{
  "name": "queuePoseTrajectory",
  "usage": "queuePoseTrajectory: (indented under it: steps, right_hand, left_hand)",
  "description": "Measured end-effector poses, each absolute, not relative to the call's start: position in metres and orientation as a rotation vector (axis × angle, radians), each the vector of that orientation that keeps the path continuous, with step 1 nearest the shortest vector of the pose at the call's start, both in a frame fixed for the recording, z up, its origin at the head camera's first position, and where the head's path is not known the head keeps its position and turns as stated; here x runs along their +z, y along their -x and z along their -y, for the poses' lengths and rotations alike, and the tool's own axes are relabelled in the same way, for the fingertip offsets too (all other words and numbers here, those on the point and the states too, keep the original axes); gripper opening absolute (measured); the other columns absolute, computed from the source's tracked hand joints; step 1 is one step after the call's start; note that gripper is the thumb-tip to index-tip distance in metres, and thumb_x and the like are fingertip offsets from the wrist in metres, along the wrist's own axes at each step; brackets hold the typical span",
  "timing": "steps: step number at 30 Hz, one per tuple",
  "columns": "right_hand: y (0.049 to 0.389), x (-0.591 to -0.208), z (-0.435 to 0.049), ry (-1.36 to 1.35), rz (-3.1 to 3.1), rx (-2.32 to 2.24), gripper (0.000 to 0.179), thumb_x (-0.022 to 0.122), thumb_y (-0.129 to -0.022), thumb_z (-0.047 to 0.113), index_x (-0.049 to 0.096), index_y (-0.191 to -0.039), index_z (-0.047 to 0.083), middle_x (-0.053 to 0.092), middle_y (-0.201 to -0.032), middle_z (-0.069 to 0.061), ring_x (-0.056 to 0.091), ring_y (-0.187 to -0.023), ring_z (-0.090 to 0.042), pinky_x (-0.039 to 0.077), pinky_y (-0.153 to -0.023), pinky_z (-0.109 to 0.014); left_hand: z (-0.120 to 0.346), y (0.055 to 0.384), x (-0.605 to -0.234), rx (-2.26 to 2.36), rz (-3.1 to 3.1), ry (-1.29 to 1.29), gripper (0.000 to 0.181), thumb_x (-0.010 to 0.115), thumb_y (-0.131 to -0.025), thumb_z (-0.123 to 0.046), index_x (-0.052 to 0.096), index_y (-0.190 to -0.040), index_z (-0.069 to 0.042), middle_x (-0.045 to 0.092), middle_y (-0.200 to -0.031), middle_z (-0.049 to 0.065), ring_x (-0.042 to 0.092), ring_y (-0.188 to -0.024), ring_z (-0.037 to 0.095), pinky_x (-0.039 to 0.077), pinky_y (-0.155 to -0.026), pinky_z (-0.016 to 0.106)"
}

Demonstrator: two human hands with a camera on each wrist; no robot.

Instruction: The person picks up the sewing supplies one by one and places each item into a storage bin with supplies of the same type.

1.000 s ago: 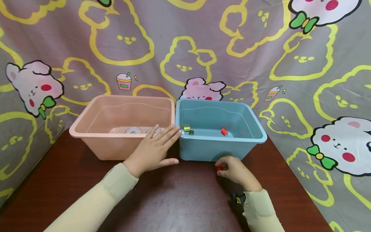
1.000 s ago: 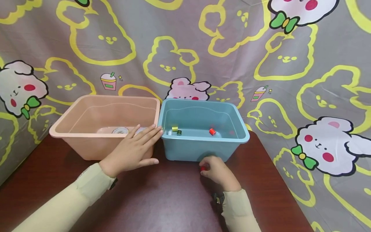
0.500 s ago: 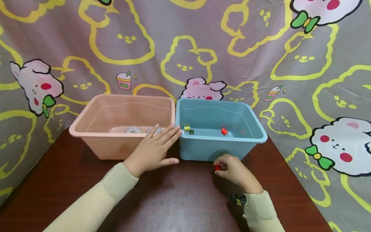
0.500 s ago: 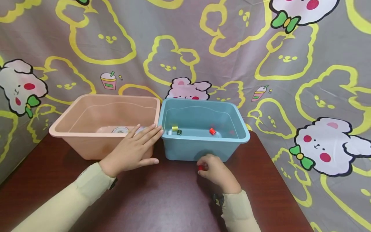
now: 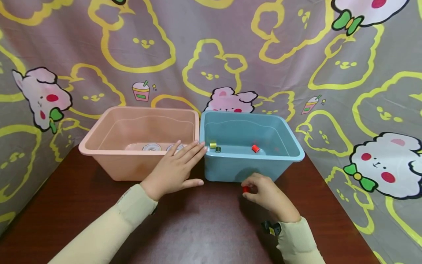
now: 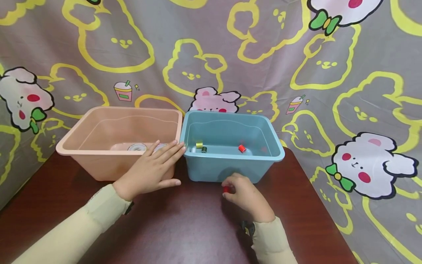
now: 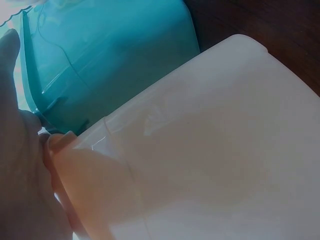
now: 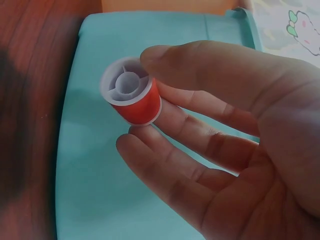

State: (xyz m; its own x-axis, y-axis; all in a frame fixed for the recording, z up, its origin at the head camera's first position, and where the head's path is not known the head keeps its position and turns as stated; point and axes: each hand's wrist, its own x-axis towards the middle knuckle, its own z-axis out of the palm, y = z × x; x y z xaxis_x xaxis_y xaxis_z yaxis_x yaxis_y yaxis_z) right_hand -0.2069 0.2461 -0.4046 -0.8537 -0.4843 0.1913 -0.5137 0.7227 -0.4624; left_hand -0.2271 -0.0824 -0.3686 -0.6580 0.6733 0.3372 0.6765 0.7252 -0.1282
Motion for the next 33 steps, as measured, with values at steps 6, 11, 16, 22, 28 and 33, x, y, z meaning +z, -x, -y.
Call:
queuePoseTrajectory:
  steps: [6, 11, 16, 22, 28, 33]
  right_hand:
    - [0.204, -0.400, -0.244, -0.842, 2.848, 0.794, 0.021, 0.084, -0.082, 0.008, 0.075, -0.101, 0.007, 0.066, -0.094, 0.002, 0.060, -0.084, -0.015, 0.057, -0.074, -0.039]
    - [0.201, -0.397, -0.242, -0.827, 2.826, 0.792, 0.022, 0.084, -0.082, 0.007, 0.076, -0.102, 0.007, 0.066, -0.094, 0.002, 0.061, -0.085, -0.016, 0.057, -0.075, -0.038]
    - [0.197, -0.393, -0.240, -0.797, 2.806, 0.813, 0.022, 0.083, -0.082, 0.006, 0.076, -0.103, 0.008, 0.066, -0.097, 0.003, 0.062, -0.087, -0.015, 0.058, -0.077, -0.034]
    - [0.194, -0.391, -0.239, -0.785, 2.759, 0.828, 0.022, 0.084, -0.082, 0.006, 0.076, -0.102, 0.011, 0.065, -0.097, 0.005, 0.062, -0.088, -0.015, 0.057, -0.077, -0.034]
    - [0.192, -0.391, -0.238, -0.822, 2.673, 0.832, 0.023, 0.085, -0.081, 0.005, 0.076, -0.101, 0.011, 0.065, -0.096, 0.004, 0.063, -0.086, -0.015, 0.057, -0.076, -0.032]
    - [0.191, -0.386, -0.235, -0.845, 2.582, 0.838, 0.025, 0.086, -0.079, 0.006, 0.076, -0.101, 0.011, 0.066, -0.097, 0.003, 0.064, -0.088, -0.014, 0.059, -0.077, -0.031]
  left_hand:
    - [0.083, 0.228, -0.368, 0.000, 2.571, 1.042, 0.090, 0.054, -0.095, -0.066, 0.025, -0.162, -0.012, 0.022, -0.168, 0.006, 0.018, -0.155, 0.026, 0.008, -0.124, 0.054]
    - [0.083, 0.228, -0.368, -0.004, 2.570, 1.044, 0.090, 0.055, -0.095, -0.066, 0.025, -0.162, -0.012, 0.022, -0.168, 0.006, 0.017, -0.155, 0.026, 0.007, -0.124, 0.054]
    - [0.084, 0.227, -0.368, 0.002, 2.577, 1.042, 0.090, 0.054, -0.095, -0.066, 0.025, -0.162, -0.013, 0.021, -0.168, 0.005, 0.016, -0.155, 0.024, 0.004, -0.125, 0.053]
    - [0.084, 0.227, -0.368, 0.007, 2.571, 1.042, 0.090, 0.054, -0.095, -0.066, 0.025, -0.162, -0.013, 0.022, -0.168, 0.005, 0.017, -0.155, 0.025, 0.005, -0.125, 0.053]
    - [0.082, 0.227, -0.368, -0.005, 2.578, 1.049, 0.091, 0.054, -0.095, -0.067, 0.026, -0.162, -0.012, 0.022, -0.168, 0.006, 0.018, -0.155, 0.026, 0.006, -0.125, 0.054]
    - [0.082, 0.227, -0.367, 0.000, 2.584, 1.043, 0.091, 0.054, -0.095, -0.067, 0.026, -0.162, -0.012, 0.022, -0.168, 0.005, 0.018, -0.155, 0.025, 0.005, -0.125, 0.053]
